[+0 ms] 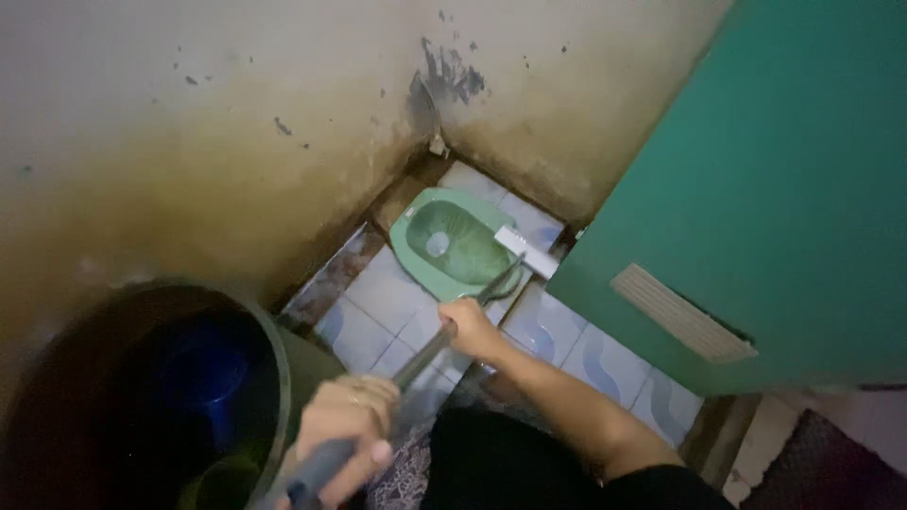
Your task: Cleaning the tiled floor of a small bathroom using a long-handled squeegee.
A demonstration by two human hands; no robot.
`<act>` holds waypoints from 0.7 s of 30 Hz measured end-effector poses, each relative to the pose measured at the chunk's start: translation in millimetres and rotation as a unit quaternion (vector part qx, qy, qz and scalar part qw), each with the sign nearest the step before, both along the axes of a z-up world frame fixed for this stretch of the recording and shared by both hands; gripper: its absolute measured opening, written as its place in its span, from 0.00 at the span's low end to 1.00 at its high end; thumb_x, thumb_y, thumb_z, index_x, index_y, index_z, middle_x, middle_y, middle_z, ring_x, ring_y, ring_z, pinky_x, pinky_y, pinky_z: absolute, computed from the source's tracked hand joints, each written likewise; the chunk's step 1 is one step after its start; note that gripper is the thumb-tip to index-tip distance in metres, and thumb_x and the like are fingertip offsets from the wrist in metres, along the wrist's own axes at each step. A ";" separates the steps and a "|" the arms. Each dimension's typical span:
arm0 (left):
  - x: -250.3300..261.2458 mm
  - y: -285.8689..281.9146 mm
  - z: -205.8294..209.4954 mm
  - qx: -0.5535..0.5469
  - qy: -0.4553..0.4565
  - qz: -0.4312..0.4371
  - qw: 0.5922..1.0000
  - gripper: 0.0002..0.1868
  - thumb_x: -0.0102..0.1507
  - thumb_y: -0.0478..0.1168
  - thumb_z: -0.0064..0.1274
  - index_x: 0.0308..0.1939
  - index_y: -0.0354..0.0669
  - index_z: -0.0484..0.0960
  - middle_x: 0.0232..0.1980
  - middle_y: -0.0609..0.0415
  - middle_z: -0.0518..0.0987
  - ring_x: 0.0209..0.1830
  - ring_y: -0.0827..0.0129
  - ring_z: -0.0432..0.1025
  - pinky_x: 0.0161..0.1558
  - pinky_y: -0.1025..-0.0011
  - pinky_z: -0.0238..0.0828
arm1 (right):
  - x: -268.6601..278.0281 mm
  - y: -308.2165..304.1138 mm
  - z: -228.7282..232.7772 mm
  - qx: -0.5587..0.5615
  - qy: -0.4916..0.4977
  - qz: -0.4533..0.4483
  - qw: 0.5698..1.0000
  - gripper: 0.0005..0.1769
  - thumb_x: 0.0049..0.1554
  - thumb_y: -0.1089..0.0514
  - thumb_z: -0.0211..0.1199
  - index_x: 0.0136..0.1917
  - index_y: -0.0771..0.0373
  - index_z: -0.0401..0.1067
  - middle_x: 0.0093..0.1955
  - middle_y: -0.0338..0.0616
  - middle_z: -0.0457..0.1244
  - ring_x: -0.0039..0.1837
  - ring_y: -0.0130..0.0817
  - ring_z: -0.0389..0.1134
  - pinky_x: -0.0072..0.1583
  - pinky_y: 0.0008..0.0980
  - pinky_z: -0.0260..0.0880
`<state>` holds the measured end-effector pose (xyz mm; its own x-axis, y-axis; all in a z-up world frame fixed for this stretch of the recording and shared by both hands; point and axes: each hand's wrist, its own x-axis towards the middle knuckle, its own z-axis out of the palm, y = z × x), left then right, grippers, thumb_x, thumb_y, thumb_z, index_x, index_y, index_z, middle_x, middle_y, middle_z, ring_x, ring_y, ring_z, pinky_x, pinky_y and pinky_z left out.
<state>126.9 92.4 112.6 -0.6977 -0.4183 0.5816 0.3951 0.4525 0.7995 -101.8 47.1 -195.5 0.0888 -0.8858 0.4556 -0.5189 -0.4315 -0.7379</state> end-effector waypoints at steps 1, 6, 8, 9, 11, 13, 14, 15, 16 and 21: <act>-6.2 -4.5 -9.4 -0.002 0.001 0.000 1.000 0.13 0.57 0.32 0.52 0.22 0.42 0.64 0.23 0.53 0.67 0.22 0.59 0.63 0.33 0.60 0.62 | -6.3 -4.3 -0.5 -0.002 0.001 0.000 1.000 0.12 0.43 0.59 0.64 0.31 0.62 0.61 0.29 0.55 0.59 0.34 0.58 0.62 0.37 0.49 0.60; -49.4 -24.0 -87.2 -0.022 -0.033 0.006 0.999 0.15 0.57 0.30 0.54 0.21 0.41 0.64 0.22 0.51 0.65 0.23 0.56 0.63 0.31 0.61 0.57 | -49.6 -40.0 -45.1 0.047 -0.067 -0.027 0.996 0.05 0.48 0.62 0.54 0.31 0.61 0.61 0.30 0.50 0.61 0.37 0.54 0.65 0.42 0.47 0.63; -62.9 -28.2 -89.0 -0.016 -0.029 0.018 0.999 0.14 0.58 0.30 0.54 0.21 0.41 0.65 0.22 0.51 0.66 0.23 0.57 0.63 0.31 0.61 0.58 | -62.1 -57.8 -46.1 0.051 -0.035 -0.029 0.998 0.07 0.47 0.61 0.58 0.30 0.61 0.62 0.30 0.53 0.61 0.36 0.55 0.65 0.40 0.47 0.62; -70.3 -31.2 -89.5 -0.010 -0.024 0.032 0.999 0.14 0.58 0.29 0.54 0.22 0.40 0.65 0.23 0.51 0.67 0.23 0.57 0.64 0.31 0.61 0.59 | -69.2 -68.1 -46.0 0.055 -0.003 -0.030 0.998 0.09 0.46 0.60 0.62 0.29 0.62 0.63 0.30 0.55 0.60 0.36 0.57 0.64 0.39 0.48 0.62; -70.0 -36.2 -64.2 -0.010 -0.012 0.054 0.998 0.13 0.57 0.30 0.54 0.22 0.40 0.66 0.23 0.51 0.68 0.23 0.58 0.65 0.31 0.62 0.60 | -64.4 -75.7 -29.9 0.026 -0.006 -0.022 0.999 0.09 0.46 0.61 0.62 0.30 0.63 0.63 0.30 0.56 0.60 0.36 0.58 0.63 0.39 0.49 0.61; -67.6 -37.8 -39.3 -0.004 -0.006 0.077 0.997 0.12 0.57 0.30 0.53 0.22 0.40 0.67 0.23 0.51 0.68 0.23 0.59 0.65 0.31 0.62 0.61 | -55.2 -73.3 -12.6 0.003 -0.014 -0.012 1.000 0.09 0.46 0.61 0.63 0.31 0.64 0.63 0.31 0.57 0.59 0.37 0.58 0.63 0.40 0.49 0.61; -67.8 -40.8 -25.7 -0.012 0.006 0.068 0.998 0.13 0.57 0.31 0.54 0.22 0.41 0.67 0.23 0.51 0.70 0.23 0.60 0.67 0.32 0.63 0.64 | -53.3 -74.3 1.1 0.025 -0.029 0.037 0.999 0.05 0.43 0.62 0.61 0.31 0.62 0.65 0.31 0.54 0.61 0.38 0.56 0.65 0.40 0.48 0.63; -67.4 -43.6 -12.1 -0.020 0.018 0.059 0.998 0.13 0.58 0.32 0.54 0.22 0.42 0.67 0.24 0.52 0.71 0.23 0.61 0.69 0.34 0.63 0.67 | -50.7 -75.1 14.9 0.047 -0.043 0.085 0.994 0.02 0.41 0.63 0.58 0.31 0.61 0.67 0.31 0.52 0.63 0.38 0.54 0.67 0.40 0.46 0.65; -68.4 -47.6 -19.8 -0.016 0.015 0.062 0.998 0.13 0.58 0.32 0.54 0.22 0.42 0.67 0.24 0.52 0.71 0.23 0.61 0.69 0.34 0.63 0.67 | -50.8 -82.1 6.8 0.051 -0.046 0.088 0.994 0.02 0.41 0.63 0.58 0.31 0.61 0.67 0.31 0.52 0.63 0.38 0.54 0.67 0.40 0.46 0.65; -97.1 -55.7 -86.1 0.059 -0.002 0.198 0.978 0.15 0.61 0.34 0.53 0.21 0.40 0.67 0.23 0.52 0.70 0.23 0.64 0.66 0.32 0.64 0.65 | -77.6 -143.9 -73.9 0.020 0.037 0.015 0.999 0.05 0.41 0.62 0.62 0.31 0.60 0.66 0.32 0.53 0.63 0.40 0.60 0.65 0.42 0.52 0.62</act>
<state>29.8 36.7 26.5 -0.4692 -0.7204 0.5107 0.2043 0.4740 0.8565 -179.4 -96.8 -269.4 0.1473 -0.8999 0.4105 -0.5594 -0.4180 -0.7157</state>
